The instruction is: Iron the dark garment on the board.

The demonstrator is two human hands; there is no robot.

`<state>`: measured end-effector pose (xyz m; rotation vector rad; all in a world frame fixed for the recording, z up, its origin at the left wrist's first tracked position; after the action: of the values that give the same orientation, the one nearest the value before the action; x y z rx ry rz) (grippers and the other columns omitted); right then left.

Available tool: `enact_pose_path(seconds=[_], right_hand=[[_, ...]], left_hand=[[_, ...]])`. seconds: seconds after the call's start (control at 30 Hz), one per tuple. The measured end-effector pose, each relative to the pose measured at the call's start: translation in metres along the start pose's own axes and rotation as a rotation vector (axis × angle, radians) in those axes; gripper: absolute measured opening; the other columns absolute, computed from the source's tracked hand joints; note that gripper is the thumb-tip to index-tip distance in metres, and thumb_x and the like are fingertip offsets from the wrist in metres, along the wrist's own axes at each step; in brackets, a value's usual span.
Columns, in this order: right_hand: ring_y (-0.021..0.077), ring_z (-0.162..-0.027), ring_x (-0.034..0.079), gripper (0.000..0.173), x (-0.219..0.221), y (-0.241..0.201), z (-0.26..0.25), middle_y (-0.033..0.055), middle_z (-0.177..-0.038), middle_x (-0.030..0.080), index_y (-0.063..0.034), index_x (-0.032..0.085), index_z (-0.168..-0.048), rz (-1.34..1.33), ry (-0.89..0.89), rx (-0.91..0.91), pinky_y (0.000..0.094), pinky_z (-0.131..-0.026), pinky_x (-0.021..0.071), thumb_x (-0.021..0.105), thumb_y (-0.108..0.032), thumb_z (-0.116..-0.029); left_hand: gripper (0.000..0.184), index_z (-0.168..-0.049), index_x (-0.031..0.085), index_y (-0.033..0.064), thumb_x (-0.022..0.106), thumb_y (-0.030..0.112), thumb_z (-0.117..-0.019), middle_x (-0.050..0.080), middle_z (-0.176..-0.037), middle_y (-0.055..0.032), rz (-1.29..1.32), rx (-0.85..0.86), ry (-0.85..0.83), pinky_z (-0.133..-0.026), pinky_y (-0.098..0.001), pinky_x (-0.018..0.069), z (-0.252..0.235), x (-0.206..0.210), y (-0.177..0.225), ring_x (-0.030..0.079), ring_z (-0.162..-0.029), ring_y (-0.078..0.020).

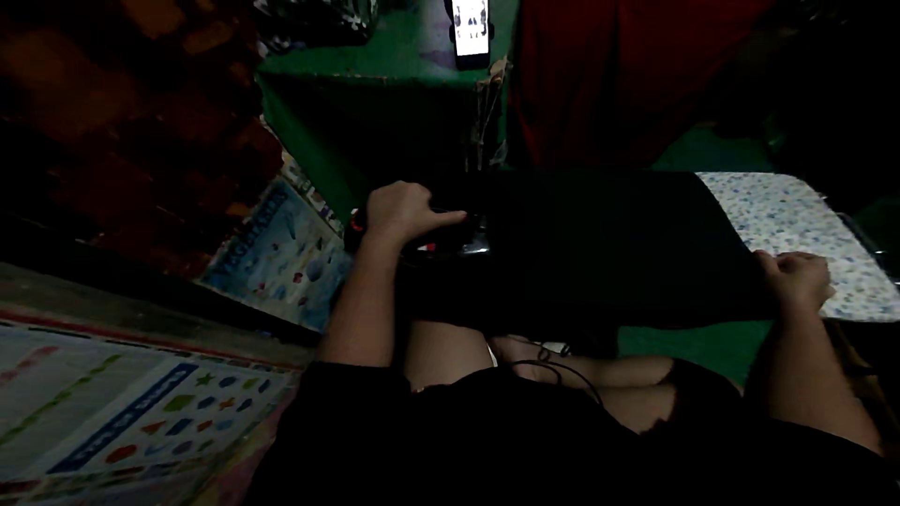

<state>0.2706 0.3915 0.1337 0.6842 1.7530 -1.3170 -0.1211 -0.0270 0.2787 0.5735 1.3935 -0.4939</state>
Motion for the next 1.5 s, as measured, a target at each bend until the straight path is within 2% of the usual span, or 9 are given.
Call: enact_pose_path(seconds=[0.23, 0.33, 0.57, 0.83, 1.0, 1.13, 1.23, 1.37, 1.5], right_hand=[[0.0521, -0.140, 0.041, 0.054, -0.002, -0.007, 0.006, 0.0352, -0.149, 0.046, 0.0098, 0.064, -0.125, -0.019, 0.005, 0.012, 0.0697, -0.113, 0.0290, 0.051, -0.040, -0.1076], [0.0534, -0.140, 0.041, 0.053, -0.006, -0.022, 0.019, 0.0365, -0.149, 0.045, 0.0114, 0.063, -0.126, -0.044, 0.017, 0.050, 0.0707, -0.113, 0.0275, 0.053, -0.037, -0.1080], [0.0535, -0.140, 0.040, 0.053, -0.007, -0.026, 0.022, 0.0361, -0.149, 0.045, 0.0114, 0.065, -0.122, -0.038, 0.025, 0.058, 0.0704, -0.113, 0.0280, 0.053, -0.038, -0.1075], [0.0522, -0.140, 0.041, 0.053, 0.000, -0.015, 0.010, 0.0346, -0.148, 0.047, 0.0098, 0.066, -0.121, -0.027, 0.024, 0.063, 0.0699, -0.112, 0.0293, 0.054, -0.040, -0.1063], [0.0510, -0.141, 0.041, 0.053, 0.001, -0.012, 0.008, 0.0329, -0.149, 0.047, 0.0080, 0.068, -0.119, -0.035, 0.035, 0.069, 0.0698, -0.113, 0.0284, 0.055, -0.041, -0.1053], [0.0514, -0.140, 0.041, 0.053, 0.000, -0.012, 0.009, 0.0328, -0.149, 0.047, 0.0083, 0.067, -0.119, -0.036, 0.030, 0.061, 0.0695, -0.113, 0.0290, 0.055, -0.042, -0.1055], [0.0510, -0.141, 0.041, 0.052, 0.000, -0.008, 0.007, 0.0325, -0.149, 0.047, 0.0075, 0.069, -0.117, -0.045, 0.031, 0.050, 0.0698, -0.113, 0.0283, 0.056, -0.042, -0.1054], [0.0516, -0.139, 0.042, 0.051, 0.000, -0.005, 0.005, 0.0328, -0.148, 0.048, 0.0084, 0.068, -0.117, -0.060, 0.027, 0.037, 0.0703, -0.112, 0.0288, 0.056, -0.040, -0.1055], [0.0524, -0.139, 0.043, 0.053, -0.001, -0.004, 0.006, 0.0335, -0.148, 0.048, 0.0086, 0.068, -0.118, -0.068, 0.025, 0.017, 0.0710, -0.113, 0.0284, 0.057, -0.042, -0.1051]], left_hand=[[0.079, -0.112, 0.069, -0.0054, 0.054, 0.071, -0.0942, 0.064, -0.119, -0.0354, 0.063, -0.285, 0.093, -0.093, -0.0762, 0.0414, -0.014, -0.003, -0.084, 0.059, -0.118, -0.0548], [0.080, -0.117, 0.068, -0.0060, 0.055, 0.069, -0.0945, 0.062, -0.123, -0.0373, 0.089, -0.351, 0.125, -0.096, -0.0765, 0.0395, -0.009, -0.004, -0.090, 0.056, -0.122, -0.0557], [0.075, -0.110, 0.069, -0.0063, 0.055, 0.066, -0.0964, 0.065, -0.115, -0.0354, 0.047, -0.262, 0.064, -0.092, -0.0749, 0.0420, 0.005, -0.006, -0.045, 0.060, -0.115, -0.0545], [0.075, -0.095, 0.070, 0.0000, 0.055, 0.073, -0.0915, 0.070, -0.099, -0.0238, -0.008, 0.014, -0.013, -0.083, -0.0631, 0.0498, 0.015, 0.006, 0.074, 0.067, -0.103, -0.0420], [0.075, -0.094, 0.070, 0.0009, 0.052, 0.073, -0.0930, 0.070, -0.099, -0.0203, -0.009, 0.198, -0.083, -0.081, -0.0573, 0.0514, 0.027, 0.011, 0.156, 0.068, -0.102, -0.0368], [0.074, -0.098, 0.071, 0.0014, 0.050, 0.072, -0.0949, 0.071, -0.102, -0.0188, -0.011, 0.305, -0.129, -0.081, -0.0558, 0.0519, 0.035, 0.015, 0.195, 0.069, -0.103, -0.0348], [0.073, -0.097, 0.070, 0.0007, 0.049, 0.071, -0.0959, 0.070, -0.098, -0.0184, -0.002, 0.372, -0.126, -0.080, -0.0546, 0.0523, 0.035, 0.017, 0.195, 0.069, -0.100, -0.0341], [0.074, -0.095, 0.069, 0.0002, 0.054, 0.072, -0.0925, 0.069, -0.094, -0.0189, -0.009, 0.421, -0.119, -0.078, -0.0563, 0.0525, 0.030, 0.017, 0.165, 0.069, -0.097, -0.0359], [0.074, -0.097, 0.070, 0.0003, 0.058, 0.073, -0.0900, 0.070, -0.097, -0.0210, -0.046, 0.316, -0.107, -0.081, -0.0599, 0.0514, 0.026, 0.012, 0.119, 0.068, -0.100, -0.0388]])
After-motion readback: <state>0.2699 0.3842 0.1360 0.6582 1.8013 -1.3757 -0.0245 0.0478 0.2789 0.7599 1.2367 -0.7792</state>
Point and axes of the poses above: each hand's wrist, its own z-axis away from the middle knuckle, its own x-axis out of the palm, y = z × x, the point moved 1 cm from there along -z, towards the middle knuckle
